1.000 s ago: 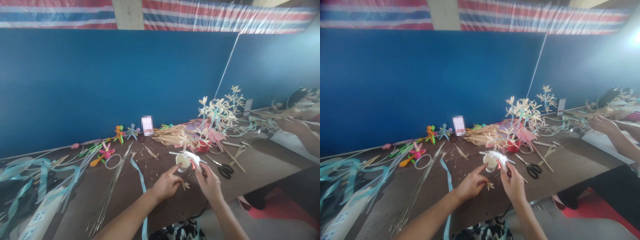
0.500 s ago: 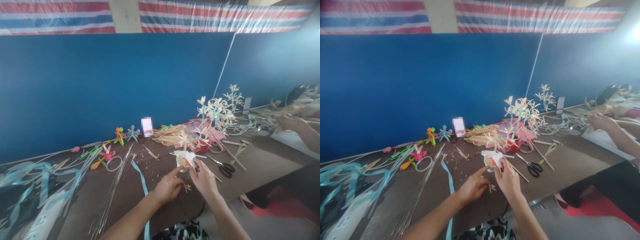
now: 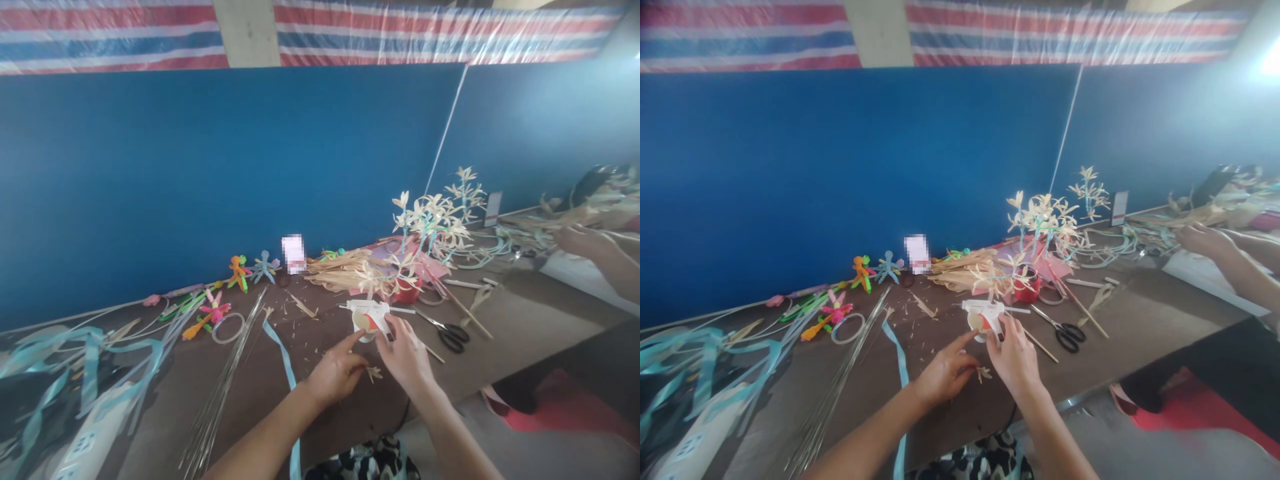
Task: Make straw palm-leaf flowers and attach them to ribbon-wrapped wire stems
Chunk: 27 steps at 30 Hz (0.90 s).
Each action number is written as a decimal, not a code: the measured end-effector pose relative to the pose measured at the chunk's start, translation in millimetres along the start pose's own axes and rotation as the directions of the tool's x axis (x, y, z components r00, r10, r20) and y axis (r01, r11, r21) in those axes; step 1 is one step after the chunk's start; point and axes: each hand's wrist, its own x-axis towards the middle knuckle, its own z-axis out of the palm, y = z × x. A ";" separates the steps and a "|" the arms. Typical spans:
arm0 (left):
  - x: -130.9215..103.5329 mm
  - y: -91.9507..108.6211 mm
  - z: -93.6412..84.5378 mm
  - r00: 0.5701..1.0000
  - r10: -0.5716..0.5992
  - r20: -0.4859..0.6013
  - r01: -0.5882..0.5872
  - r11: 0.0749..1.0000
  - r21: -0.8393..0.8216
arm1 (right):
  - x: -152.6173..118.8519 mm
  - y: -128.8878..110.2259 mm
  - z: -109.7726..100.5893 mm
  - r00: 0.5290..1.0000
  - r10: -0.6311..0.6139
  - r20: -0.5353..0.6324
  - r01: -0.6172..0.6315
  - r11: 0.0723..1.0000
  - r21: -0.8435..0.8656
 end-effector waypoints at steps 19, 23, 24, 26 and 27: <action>0.3 8.2 1.6 1.000 -0.014 -0.020 0.014 1.000 0.003 | -14.5 -20.3 -62.6 0.984 0.084 0.157 -0.168 0.739 0.653; -3.5 8.9 0.9 0.999 -0.020 -0.030 0.020 1.000 -0.012 | -6.9 -26.0 -57.8 0.963 0.062 0.262 -0.245 0.607 0.756; -5.0 8.3 0.8 0.999 -0.022 -0.032 0.022 1.000 -0.017 | -4.4 -25.5 -52.5 0.954 0.067 0.291 -0.274 0.585 0.763; -8.2 6.3 0.6 0.999 -0.030 -0.040 0.029 0.999 -0.026 | 0.3 -22.9 -40.0 0.938 0.077 0.337 -0.320 0.557 0.766; -9.6 5.3 0.4 0.998 -0.033 -0.044 0.032 0.999 -0.029 | 2.3 -21.0 -33.7 0.933 0.078 0.351 -0.334 0.549 0.766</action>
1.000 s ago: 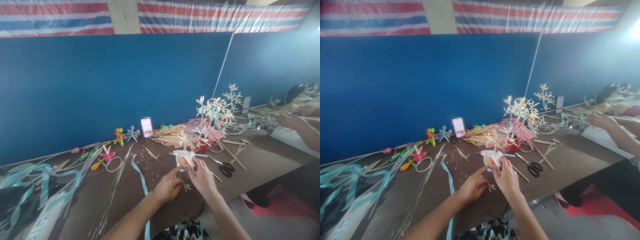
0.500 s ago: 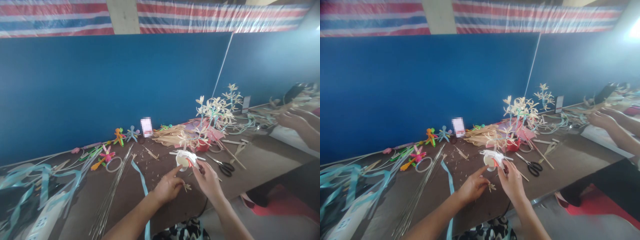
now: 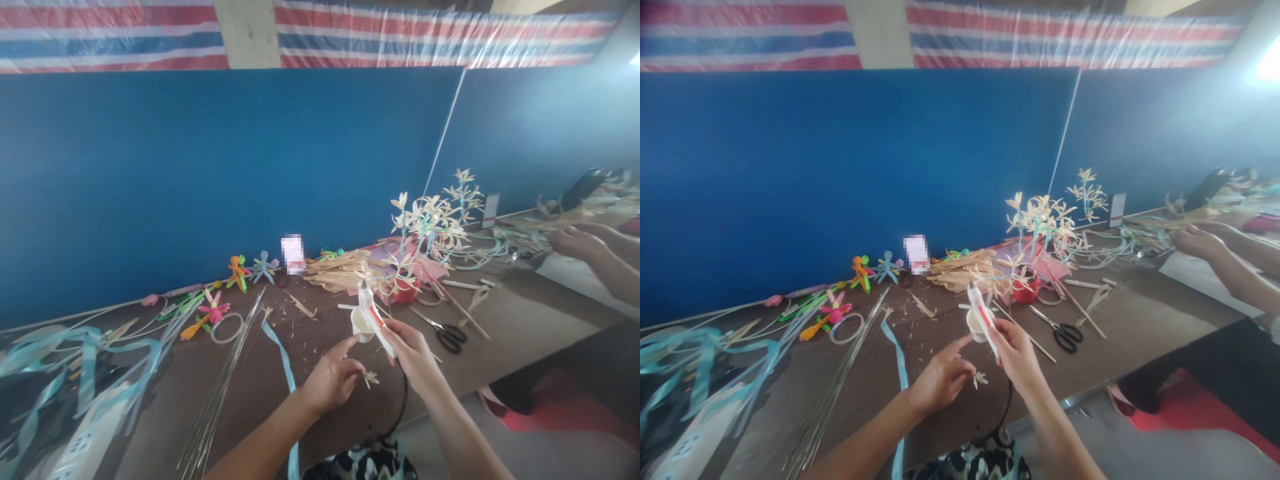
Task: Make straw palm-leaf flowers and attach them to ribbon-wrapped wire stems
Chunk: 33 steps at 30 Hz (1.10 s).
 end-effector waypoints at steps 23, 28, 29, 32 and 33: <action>12.8 -11.2 7.7 0.946 -0.318 -0.061 0.210 0.746 -0.632 | 15.8 25.8 11.9 0.991 -0.132 0.023 0.109 0.696 -0.710; 16.6 -14.2 8.9 0.944 -0.328 -0.027 0.213 0.672 -0.709 | 17.8 26.5 8.3 0.992 -0.119 0.037 0.111 0.711 -0.694; 18.0 -14.9 8.9 0.944 -0.328 -0.020 0.215 0.662 -0.718 | 18.8 27.2 7.0 0.993 -0.117 0.034 0.108 0.717 -0.688; 22.6 -16.8 7.9 0.943 -0.332 0.010 0.227 0.625 -0.747 | 23.2 30.8 3.3 0.994 -0.100 0.040 0.102 0.753 -0.650; 24.3 -17.5 7.5 0.943 -0.331 0.018 0.229 0.611 -0.758 | 25.1 32.2 2.3 0.995 -0.093 0.042 0.098 0.769 -0.632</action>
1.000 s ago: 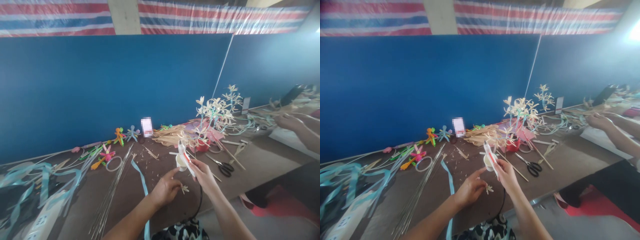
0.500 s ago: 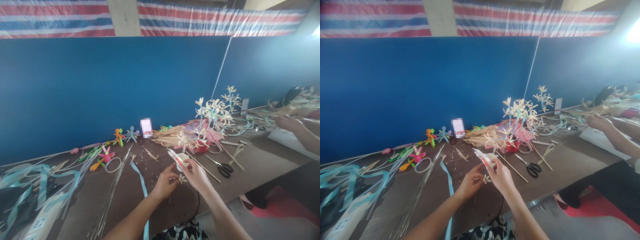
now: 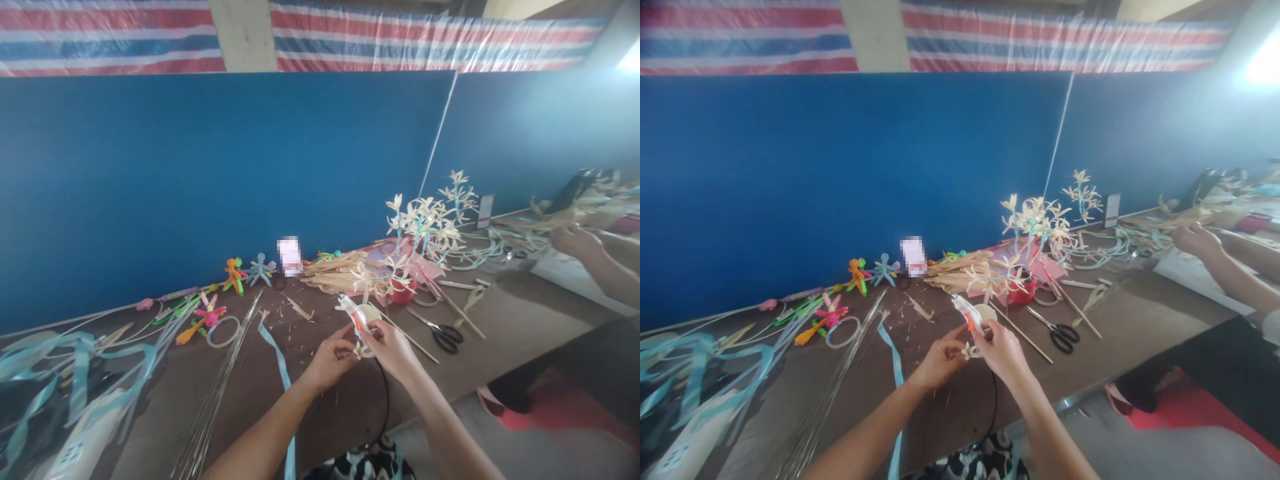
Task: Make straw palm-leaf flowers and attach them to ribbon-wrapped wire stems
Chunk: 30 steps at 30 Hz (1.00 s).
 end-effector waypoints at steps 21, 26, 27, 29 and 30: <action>8.2 9.5 4.2 0.997 -0.071 -0.039 0.058 0.962 -0.267 | 4.7 4.4 -4.9 0.995 0.095 -0.029 -0.090 0.986 0.141; 11.3 16.9 9.0 0.999 -0.048 -0.020 0.039 0.947 -0.318 | 8.6 13.8 -2.9 0.997 0.078 -0.013 -0.075 0.983 0.169; 11.9 17.7 9.8 0.998 -0.051 -0.021 0.041 0.943 -0.331 | 9.5 16.0 -2.2 0.997 0.079 -0.011 -0.076 0.982 0.171; 13.0 18.0 11.2 0.997 -0.068 -0.026 0.054 0.933 -0.355 | 10.9 19.6 -1.2 0.997 0.079 -0.021 -0.074 0.983 0.166; 13.5 17.4 11.7 0.997 -0.078 -0.027 0.062 0.928 -0.367 | 11.3 20.9 -1.0 0.997 0.074 -0.037 -0.067 0.985 0.157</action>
